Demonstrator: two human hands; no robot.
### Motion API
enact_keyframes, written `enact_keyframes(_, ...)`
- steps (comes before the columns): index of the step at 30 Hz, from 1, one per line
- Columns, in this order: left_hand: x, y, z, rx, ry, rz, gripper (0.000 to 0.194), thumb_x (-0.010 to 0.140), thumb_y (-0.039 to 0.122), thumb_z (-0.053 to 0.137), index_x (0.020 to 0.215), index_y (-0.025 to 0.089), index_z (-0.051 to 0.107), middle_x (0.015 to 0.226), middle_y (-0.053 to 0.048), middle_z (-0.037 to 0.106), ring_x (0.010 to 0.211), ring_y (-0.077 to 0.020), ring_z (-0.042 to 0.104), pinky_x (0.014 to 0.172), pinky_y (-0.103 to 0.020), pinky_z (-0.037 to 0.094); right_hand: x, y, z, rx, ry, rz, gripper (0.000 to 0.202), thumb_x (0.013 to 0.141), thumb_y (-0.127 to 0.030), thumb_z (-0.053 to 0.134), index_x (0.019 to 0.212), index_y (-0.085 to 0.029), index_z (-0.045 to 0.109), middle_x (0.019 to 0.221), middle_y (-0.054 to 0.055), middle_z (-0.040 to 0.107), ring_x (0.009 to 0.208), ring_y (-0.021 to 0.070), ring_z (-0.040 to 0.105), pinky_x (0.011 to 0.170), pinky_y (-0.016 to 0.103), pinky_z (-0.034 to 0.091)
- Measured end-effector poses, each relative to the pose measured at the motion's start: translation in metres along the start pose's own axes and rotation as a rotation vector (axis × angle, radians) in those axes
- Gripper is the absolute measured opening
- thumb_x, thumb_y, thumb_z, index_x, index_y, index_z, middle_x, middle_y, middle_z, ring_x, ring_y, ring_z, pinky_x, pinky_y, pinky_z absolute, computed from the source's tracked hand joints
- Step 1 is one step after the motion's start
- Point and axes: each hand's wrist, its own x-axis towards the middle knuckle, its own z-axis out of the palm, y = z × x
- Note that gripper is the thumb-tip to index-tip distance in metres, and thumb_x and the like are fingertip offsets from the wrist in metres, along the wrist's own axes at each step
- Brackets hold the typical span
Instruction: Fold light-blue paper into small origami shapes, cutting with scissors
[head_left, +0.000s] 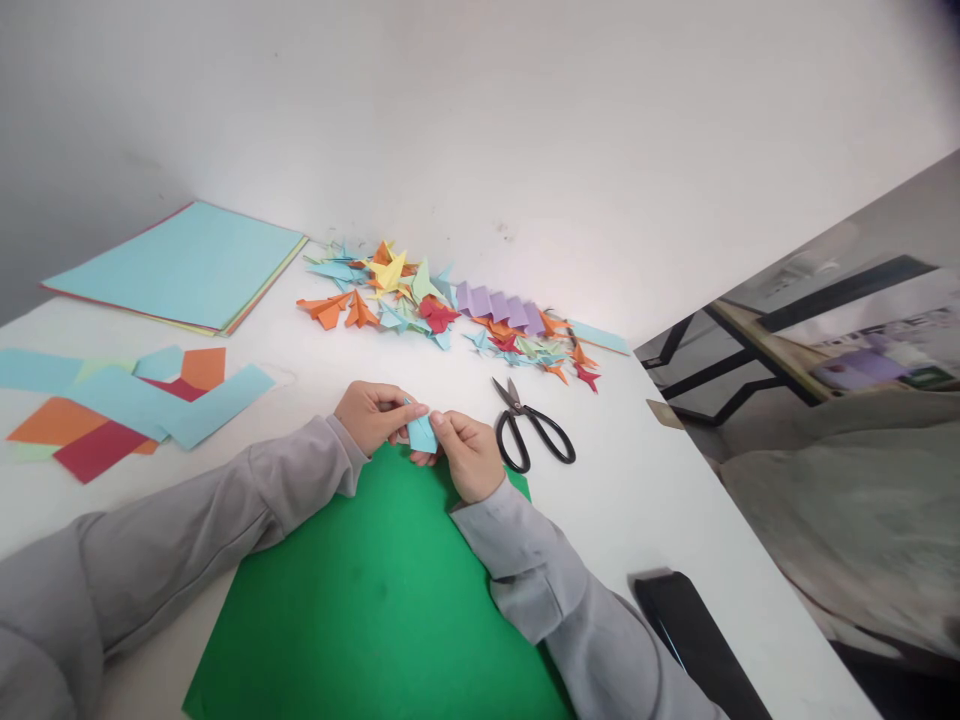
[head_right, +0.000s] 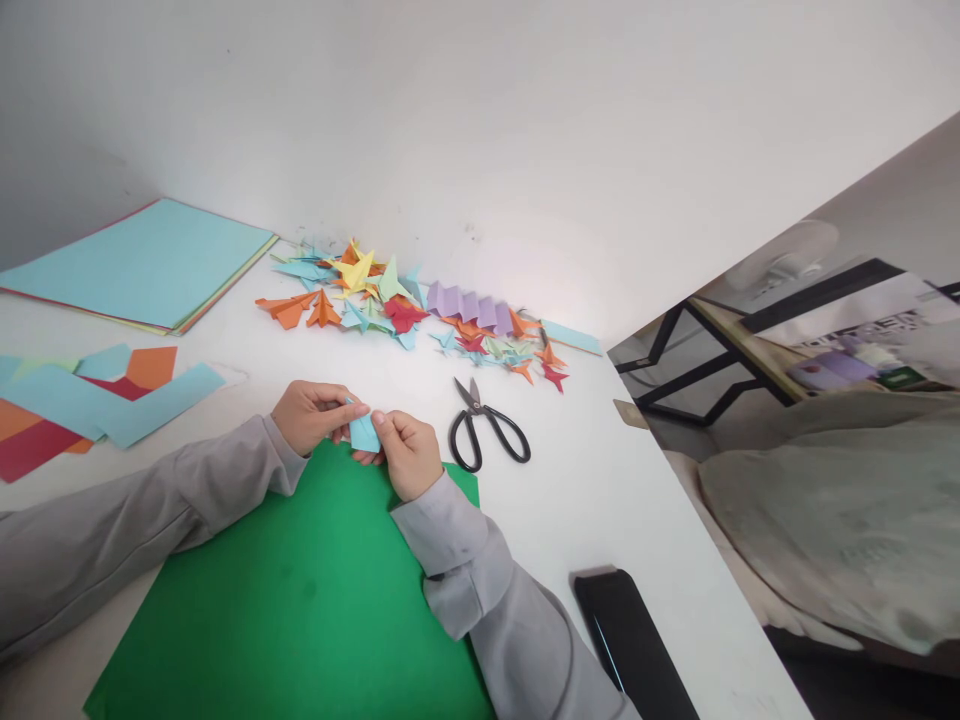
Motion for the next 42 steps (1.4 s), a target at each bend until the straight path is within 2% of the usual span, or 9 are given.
enact_keyframes(6, 0.0001, 0.0017, 0.0008, -0.041, -0.062, -0.049, 0.016, 0.060, 0.024, 0.066, 0.058, 0.009, 0.062, 0.040, 0.002, 0.053, 0.037, -0.0057, 0.047, 0.035, -0.016, 0.038, -0.0010, -0.0016, -0.0002, -0.030, 0.017, -0.013, 0.037, 0.079, -0.046, 0.048, 0.057, -0.016, 0.056, 0.044, 0.000, 0.059, 0.040, 0.0097, 0.052, 0.042, 0.021, 0.042)
enact_keyframes(15, 0.0004, 0.0031, 0.0004, -0.063, 0.010, -0.047, 0.014, 0.058, 0.021, 0.067, 0.057, 0.008, 0.063, 0.037, 0.003, 0.053, 0.034, -0.0055, 0.047, 0.034, -0.016, 0.039, 0.0007, 0.0045, 0.0002, 0.151, 0.052, 0.031, 0.046, 0.082, -0.051, 0.038, 0.064, -0.015, 0.059, 0.045, 0.001, 0.060, 0.039, 0.0106, 0.054, 0.042, 0.022, 0.042)
enact_keyframes(21, 0.0001, 0.0023, 0.0001, -0.029, 0.007, -0.003, 0.017, 0.056, 0.025, 0.069, 0.056, 0.010, 0.063, 0.039, 0.003, 0.053, 0.035, -0.0060, 0.047, 0.034, -0.017, 0.039, -0.0002, 0.0012, 0.0009, 0.112, 0.027, 0.017, 0.030, 0.073, -0.044, 0.057, 0.062, -0.017, 0.053, 0.045, -0.001, 0.060, 0.040, 0.0100, 0.053, 0.041, 0.021, 0.040)
enact_keyframes(28, 0.0013, -0.0014, -0.0026, -0.047, -0.065, 0.044, 0.017, 0.061, 0.027, 0.066, 0.060, 0.011, 0.064, 0.046, 0.001, 0.055, 0.039, -0.0071, 0.050, 0.038, -0.018, 0.041, -0.0018, 0.0009, 0.0017, 0.052, -0.003, -0.046, 0.025, 0.077, -0.044, 0.051, 0.073, -0.019, 0.049, 0.051, -0.003, 0.060, 0.046, 0.0111, 0.055, 0.042, 0.022, 0.040)
enact_keyframes(33, 0.0012, 0.0015, -0.0027, -0.077, -0.088, 0.008, 0.016, 0.061, 0.026, 0.066, 0.059, 0.011, 0.065, 0.053, 0.001, 0.056, 0.040, -0.0062, 0.050, 0.038, -0.018, 0.041, -0.0035, 0.0017, 0.0028, -0.002, 0.009, -0.103, 0.021, 0.080, -0.041, 0.048, 0.075, -0.021, 0.046, 0.053, -0.003, 0.059, 0.047, 0.0121, 0.054, 0.043, 0.023, 0.039)
enact_keyframes(42, 0.0017, -0.0012, -0.0034, -0.199, -0.124, -0.110, 0.031, 0.063, 0.040, 0.064, 0.056, 0.010, 0.061, 0.047, -0.001, 0.057, 0.041, -0.0089, 0.052, 0.041, -0.020, 0.042, -0.0046, 0.0013, 0.0038, -0.015, -0.003, -0.075, 0.021, 0.080, -0.042, 0.048, 0.075, -0.021, 0.046, 0.053, -0.003, 0.059, 0.047, 0.0126, 0.055, 0.044, 0.024, 0.040)
